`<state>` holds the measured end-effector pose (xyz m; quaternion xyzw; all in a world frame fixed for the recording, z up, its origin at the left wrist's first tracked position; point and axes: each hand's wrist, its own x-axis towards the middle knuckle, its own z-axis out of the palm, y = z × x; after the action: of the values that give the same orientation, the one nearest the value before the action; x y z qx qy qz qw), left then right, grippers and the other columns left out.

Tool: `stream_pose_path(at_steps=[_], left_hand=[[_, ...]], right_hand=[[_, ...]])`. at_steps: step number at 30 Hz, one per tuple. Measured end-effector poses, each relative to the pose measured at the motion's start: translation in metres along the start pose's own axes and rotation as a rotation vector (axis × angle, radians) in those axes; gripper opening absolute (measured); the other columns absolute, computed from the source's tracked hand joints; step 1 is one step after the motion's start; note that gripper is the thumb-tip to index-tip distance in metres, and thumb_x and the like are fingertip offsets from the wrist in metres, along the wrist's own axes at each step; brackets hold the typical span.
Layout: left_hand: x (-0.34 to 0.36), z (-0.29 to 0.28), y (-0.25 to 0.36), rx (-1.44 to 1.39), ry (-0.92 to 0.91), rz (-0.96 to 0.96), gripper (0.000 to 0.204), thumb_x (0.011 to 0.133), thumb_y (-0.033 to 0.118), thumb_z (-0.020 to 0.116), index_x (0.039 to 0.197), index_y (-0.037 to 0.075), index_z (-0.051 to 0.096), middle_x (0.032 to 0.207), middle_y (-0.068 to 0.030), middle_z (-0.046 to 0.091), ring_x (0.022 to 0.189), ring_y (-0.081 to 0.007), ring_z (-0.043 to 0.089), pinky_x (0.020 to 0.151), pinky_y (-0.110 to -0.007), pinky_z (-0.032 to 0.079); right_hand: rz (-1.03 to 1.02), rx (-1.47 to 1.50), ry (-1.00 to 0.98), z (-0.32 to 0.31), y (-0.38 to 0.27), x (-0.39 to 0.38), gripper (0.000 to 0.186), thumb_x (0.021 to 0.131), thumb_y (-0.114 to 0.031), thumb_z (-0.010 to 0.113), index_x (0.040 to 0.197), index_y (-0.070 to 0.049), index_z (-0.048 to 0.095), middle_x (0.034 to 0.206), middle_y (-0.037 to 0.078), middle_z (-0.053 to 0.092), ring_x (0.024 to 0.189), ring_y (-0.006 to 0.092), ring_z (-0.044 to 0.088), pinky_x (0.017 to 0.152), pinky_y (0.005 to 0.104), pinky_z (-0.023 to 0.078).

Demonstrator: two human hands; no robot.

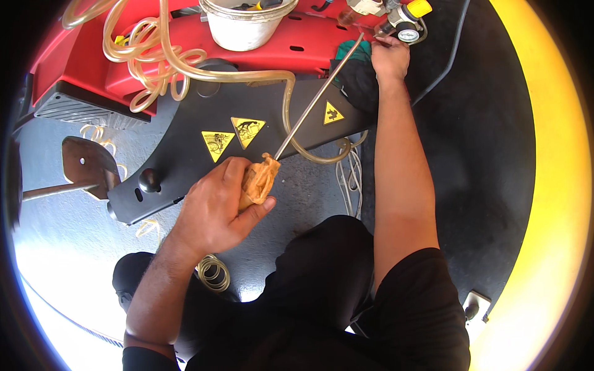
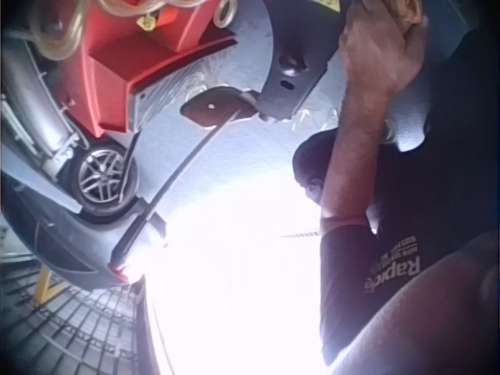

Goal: The person wipes a red machine with a cloth, adjusts various knobs and valves, and wipes different sections of the equipment. They move around the machine to clean and check the upper components.

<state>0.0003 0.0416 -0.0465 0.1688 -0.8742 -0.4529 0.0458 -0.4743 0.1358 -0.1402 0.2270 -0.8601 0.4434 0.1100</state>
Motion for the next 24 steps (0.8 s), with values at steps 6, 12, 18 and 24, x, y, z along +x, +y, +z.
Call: stream_pose_path(at_steps=[6,12,18,24], left_hand=[[-0.003,-0.001,-0.002,-0.008,0.008,-0.009,0.048,0.089,0.033,0.077,0.114,-0.001,0.055,0.099,-0.0230,0.065,0.090,-0.0450,0.067,0.077,-0.050,0.054],[-0.001,0.001,-0.004,0.005,0.026,0.022,0.046,0.088,0.030,0.077,0.113,-0.002,0.055,0.096,-0.0232,0.065,0.088,-0.0449,0.067,0.076,-0.050,0.054],[-0.001,-0.001,-0.004,0.021,0.039,0.040,0.043,0.088,0.025,0.076,0.114,-0.003,0.055,0.095,-0.0231,0.066,0.087,-0.0447,0.067,0.075,-0.050,0.055],[-0.001,0.000,-0.008,0.041,0.030,0.081,0.044,0.087,0.023,0.076,0.115,-0.003,0.055,0.096,-0.0212,0.066,0.088,-0.0436,0.068,0.076,-0.050,0.056]], right_hand=[[0.025,-0.033,-0.056,-0.009,-0.027,-0.015,0.025,0.084,0.001,0.063,0.104,0.002,0.078,0.102,0.011,0.074,0.093,0.0148,0.068,0.082,0.0260,0.052],[0.065,-0.011,-0.074,-0.011,-0.042,-0.019,0.023,0.086,0.000,0.063,0.102,0.003,0.078,0.104,0.012,0.074,0.096,0.0173,0.068,0.089,0.0281,0.050],[-0.013,0.029,-0.014,0.000,-0.011,-0.006,0.024,0.082,-0.013,0.071,0.099,0.002,0.079,0.084,0.011,0.074,0.079,0.0204,0.070,0.077,0.0328,0.054],[-0.033,0.008,0.004,0.002,-0.002,0.000,0.040,0.081,-0.037,0.086,0.095,0.000,0.080,0.090,0.012,0.077,0.085,0.0225,0.073,0.082,0.0367,0.055]])
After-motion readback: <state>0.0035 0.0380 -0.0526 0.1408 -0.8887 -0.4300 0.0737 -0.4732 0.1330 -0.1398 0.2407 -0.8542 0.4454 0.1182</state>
